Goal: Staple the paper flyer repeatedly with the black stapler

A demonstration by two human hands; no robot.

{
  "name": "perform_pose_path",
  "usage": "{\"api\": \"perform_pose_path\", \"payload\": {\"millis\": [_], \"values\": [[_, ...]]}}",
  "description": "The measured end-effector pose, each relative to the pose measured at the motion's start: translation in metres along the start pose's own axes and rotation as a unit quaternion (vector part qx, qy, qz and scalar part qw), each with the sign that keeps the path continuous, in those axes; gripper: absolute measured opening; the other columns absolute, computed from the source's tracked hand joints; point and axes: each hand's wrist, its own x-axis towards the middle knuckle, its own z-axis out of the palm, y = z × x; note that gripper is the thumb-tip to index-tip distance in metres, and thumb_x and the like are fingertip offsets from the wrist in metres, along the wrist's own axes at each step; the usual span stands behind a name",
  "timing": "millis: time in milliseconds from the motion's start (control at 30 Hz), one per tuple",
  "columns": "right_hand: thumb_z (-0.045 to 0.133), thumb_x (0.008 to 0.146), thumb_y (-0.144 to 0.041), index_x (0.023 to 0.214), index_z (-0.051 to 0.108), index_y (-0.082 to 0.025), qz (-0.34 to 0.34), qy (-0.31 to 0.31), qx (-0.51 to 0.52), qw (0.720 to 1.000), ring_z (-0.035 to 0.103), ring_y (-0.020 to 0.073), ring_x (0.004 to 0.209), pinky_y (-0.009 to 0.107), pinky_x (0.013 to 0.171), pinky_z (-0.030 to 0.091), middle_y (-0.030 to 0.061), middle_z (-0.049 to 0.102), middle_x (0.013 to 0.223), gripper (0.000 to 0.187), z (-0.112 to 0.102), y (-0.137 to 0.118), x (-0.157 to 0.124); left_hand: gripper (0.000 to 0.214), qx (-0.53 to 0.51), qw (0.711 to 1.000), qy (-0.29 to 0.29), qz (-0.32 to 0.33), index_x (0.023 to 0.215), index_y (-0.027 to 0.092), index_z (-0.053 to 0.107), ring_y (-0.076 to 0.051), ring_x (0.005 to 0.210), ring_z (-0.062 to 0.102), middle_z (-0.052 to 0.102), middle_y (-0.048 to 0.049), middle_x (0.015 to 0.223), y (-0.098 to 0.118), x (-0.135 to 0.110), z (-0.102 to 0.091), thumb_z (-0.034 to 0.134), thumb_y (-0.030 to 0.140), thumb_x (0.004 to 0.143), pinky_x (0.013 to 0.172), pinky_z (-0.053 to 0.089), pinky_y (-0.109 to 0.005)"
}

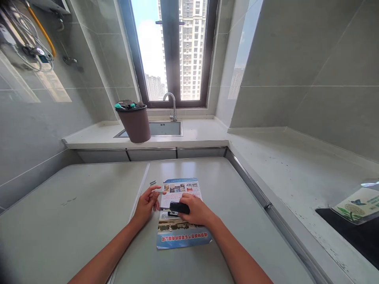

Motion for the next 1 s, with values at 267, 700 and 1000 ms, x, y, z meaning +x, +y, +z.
{"api": "perform_pose_path", "payload": {"millis": [267,700,1000], "values": [[0.063,0.100,-0.024,0.136,0.060,-0.025,-0.120,0.148,-0.107,0.976,0.062,0.0260,0.112,0.048,0.101,0.050,0.0097,0.069,0.126,0.036,0.015,-0.027,0.006,0.021,0.167,0.976,-0.109,0.085,0.114,0.025,0.061,-0.011,0.053,0.055,0.070,0.0032,0.078,0.002,-0.019,0.010,0.056,0.041,0.101,0.058,0.048,-0.024],[0.053,0.102,-0.015,0.126,0.067,-0.026,-0.161,0.255,-0.129,0.945,0.067,0.0229,0.097,0.043,0.090,0.053,0.0067,0.076,0.109,0.030,0.012,-0.017,0.005,0.030,0.158,0.968,-0.154,0.117,0.128,0.028,0.049,-0.015,0.067,0.068,0.074,-0.0003,0.090,-0.003,-0.020,0.017,0.057,0.037,0.102,0.070,0.055,-0.029],[0.052,0.092,-0.025,0.085,0.069,-0.019,0.218,0.373,-0.134,0.892,0.060,0.0227,0.073,0.037,0.076,0.048,0.0100,0.071,0.088,0.020,-0.048,0.089,-0.022,0.022,0.480,0.865,0.068,0.133,0.110,0.024,0.071,-0.031,0.120,0.062,0.067,-0.0116,0.127,-0.001,0.021,-0.048,0.053,0.031,0.098,0.105,0.048,-0.050]]}}
